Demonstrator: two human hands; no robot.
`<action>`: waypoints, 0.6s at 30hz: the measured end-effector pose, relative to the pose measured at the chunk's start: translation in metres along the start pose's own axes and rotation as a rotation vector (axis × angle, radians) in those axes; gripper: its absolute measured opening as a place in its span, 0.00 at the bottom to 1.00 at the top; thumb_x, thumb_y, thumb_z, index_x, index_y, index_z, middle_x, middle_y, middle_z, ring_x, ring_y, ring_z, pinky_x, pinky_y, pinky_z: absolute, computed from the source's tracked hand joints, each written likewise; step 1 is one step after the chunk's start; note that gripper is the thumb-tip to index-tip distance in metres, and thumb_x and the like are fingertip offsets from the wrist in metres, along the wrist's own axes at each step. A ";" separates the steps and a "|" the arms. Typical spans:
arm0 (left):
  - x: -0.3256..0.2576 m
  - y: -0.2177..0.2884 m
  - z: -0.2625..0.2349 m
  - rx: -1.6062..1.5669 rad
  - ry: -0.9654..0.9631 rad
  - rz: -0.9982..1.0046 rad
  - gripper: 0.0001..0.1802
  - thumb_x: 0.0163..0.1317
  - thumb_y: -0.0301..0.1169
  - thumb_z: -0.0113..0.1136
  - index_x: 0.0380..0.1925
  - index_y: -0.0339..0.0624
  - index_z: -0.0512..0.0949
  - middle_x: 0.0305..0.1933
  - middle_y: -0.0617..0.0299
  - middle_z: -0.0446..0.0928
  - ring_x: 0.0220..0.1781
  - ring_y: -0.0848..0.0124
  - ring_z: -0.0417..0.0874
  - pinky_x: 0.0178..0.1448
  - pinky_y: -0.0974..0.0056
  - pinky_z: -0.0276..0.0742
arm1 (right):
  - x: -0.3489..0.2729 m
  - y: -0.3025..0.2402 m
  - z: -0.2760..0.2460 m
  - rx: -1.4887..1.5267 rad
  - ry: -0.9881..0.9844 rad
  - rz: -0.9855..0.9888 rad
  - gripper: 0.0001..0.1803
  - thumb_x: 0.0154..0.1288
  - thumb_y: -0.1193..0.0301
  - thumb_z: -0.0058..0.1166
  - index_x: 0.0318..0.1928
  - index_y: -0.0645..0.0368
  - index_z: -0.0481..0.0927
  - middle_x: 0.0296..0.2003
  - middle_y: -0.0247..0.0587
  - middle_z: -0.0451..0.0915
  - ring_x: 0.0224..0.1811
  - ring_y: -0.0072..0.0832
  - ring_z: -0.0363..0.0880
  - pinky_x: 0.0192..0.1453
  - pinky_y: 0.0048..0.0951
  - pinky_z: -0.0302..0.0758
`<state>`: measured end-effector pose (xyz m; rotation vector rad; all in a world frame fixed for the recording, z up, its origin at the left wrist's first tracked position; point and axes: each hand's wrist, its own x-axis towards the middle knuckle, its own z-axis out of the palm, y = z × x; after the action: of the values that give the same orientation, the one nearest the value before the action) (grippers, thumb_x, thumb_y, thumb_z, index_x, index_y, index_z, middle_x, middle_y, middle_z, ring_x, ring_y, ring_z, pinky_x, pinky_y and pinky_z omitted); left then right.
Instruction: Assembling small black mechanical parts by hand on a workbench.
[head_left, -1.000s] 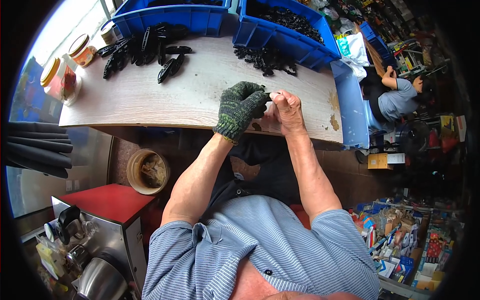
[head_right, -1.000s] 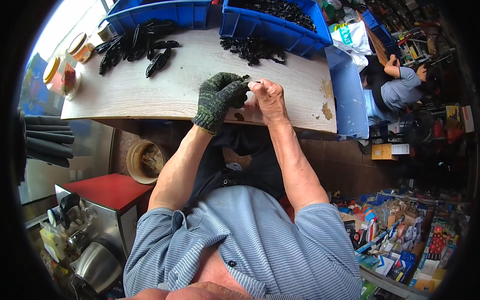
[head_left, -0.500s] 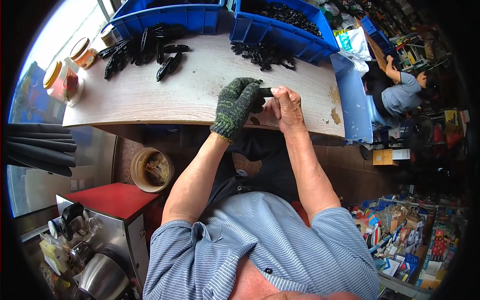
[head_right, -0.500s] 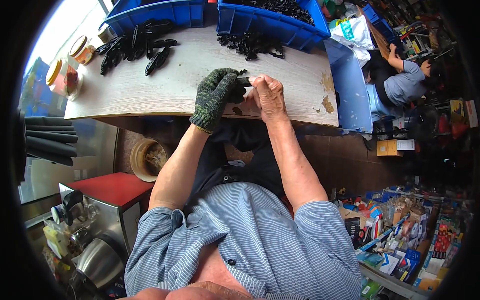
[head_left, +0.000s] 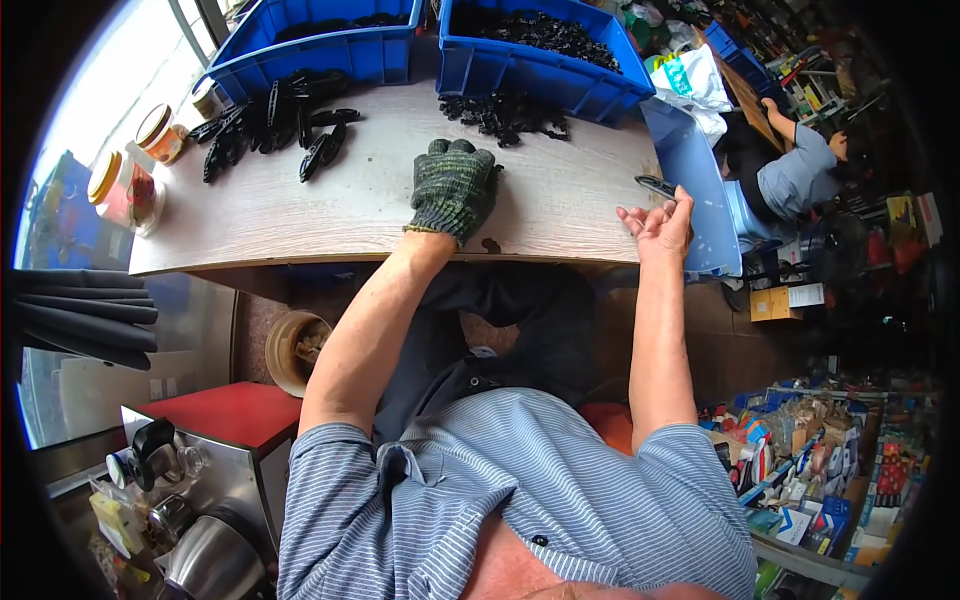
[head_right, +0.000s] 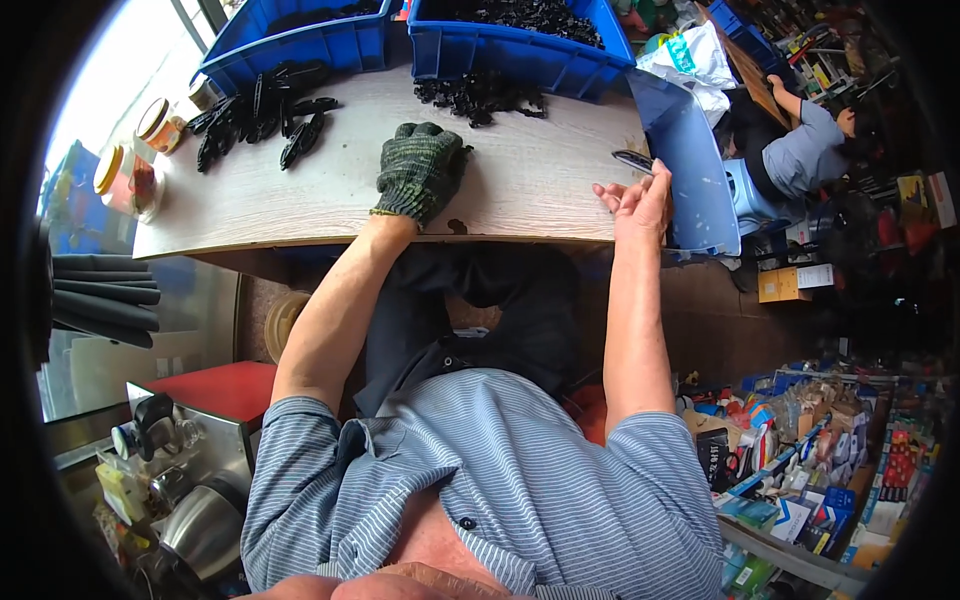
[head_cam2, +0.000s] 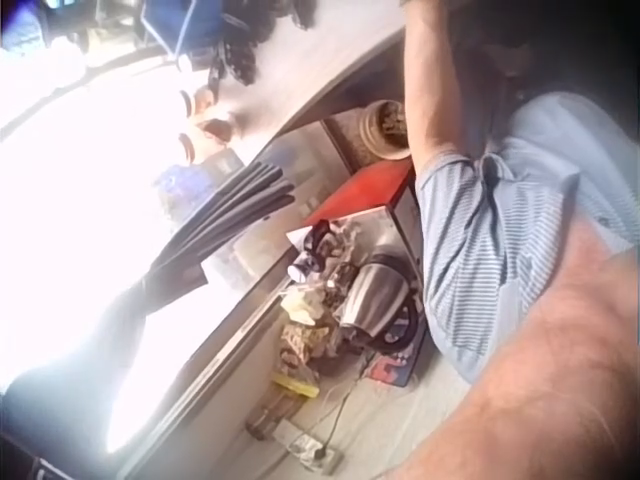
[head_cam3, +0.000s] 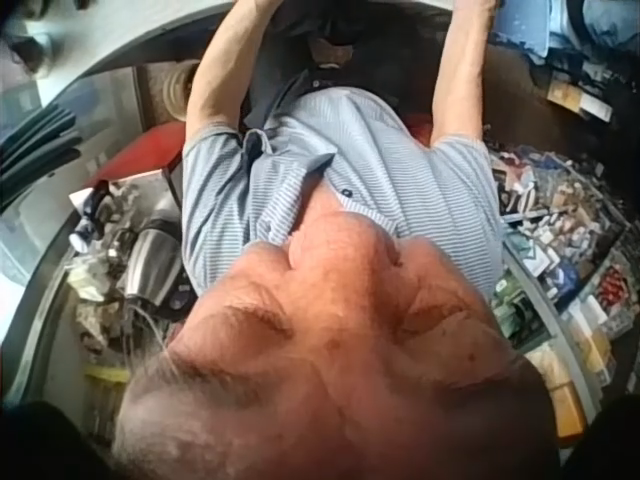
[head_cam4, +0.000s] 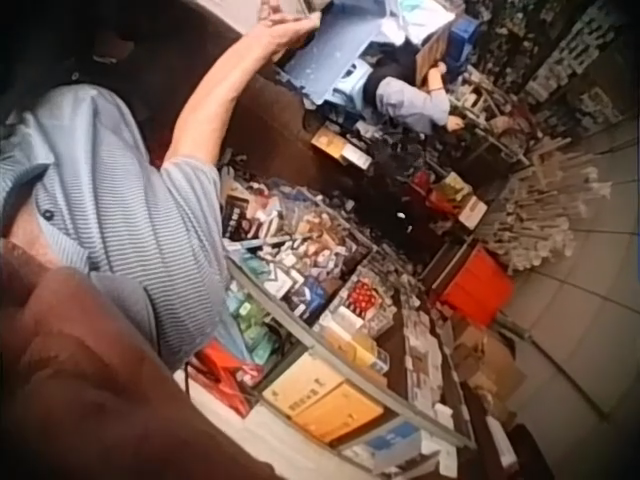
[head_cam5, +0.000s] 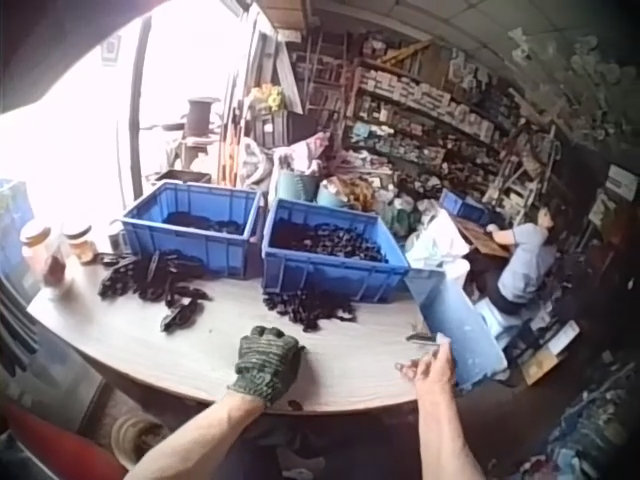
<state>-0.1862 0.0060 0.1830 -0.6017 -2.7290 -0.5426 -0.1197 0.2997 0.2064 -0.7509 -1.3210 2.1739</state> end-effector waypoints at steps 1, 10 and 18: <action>0.004 -0.004 0.007 -0.001 0.029 0.047 0.10 0.63 0.38 0.60 0.37 0.46 0.84 0.42 0.53 0.83 0.47 0.48 0.80 0.51 0.45 0.78 | 0.002 -0.005 -0.002 -0.021 0.064 -0.003 0.22 0.63 0.50 0.63 0.29 0.51 0.69 0.08 0.36 0.61 0.18 0.39 0.75 0.44 0.65 0.83; 0.000 -0.002 0.018 -0.109 0.049 0.079 0.08 0.63 0.34 0.62 0.40 0.45 0.83 0.37 0.54 0.84 0.41 0.51 0.84 0.47 0.52 0.80 | -0.016 0.026 0.012 -0.161 -0.158 0.087 0.15 0.64 0.61 0.66 0.39 0.56 0.76 0.10 0.34 0.68 0.17 0.36 0.80 0.35 0.54 0.88; -0.025 0.004 -0.010 -1.455 -0.125 -0.528 0.12 0.68 0.34 0.65 0.44 0.37 0.81 0.37 0.61 0.83 0.35 0.74 0.83 0.37 0.68 0.79 | -0.050 0.053 0.059 -0.205 -0.580 0.219 0.14 0.63 0.64 0.69 0.41 0.56 0.78 0.13 0.32 0.72 0.16 0.28 0.80 0.28 0.40 0.86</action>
<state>-0.1609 -0.0030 0.1845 -0.1038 -2.0977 -2.6795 -0.1292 0.2079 0.1908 -0.3506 -1.8379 2.5765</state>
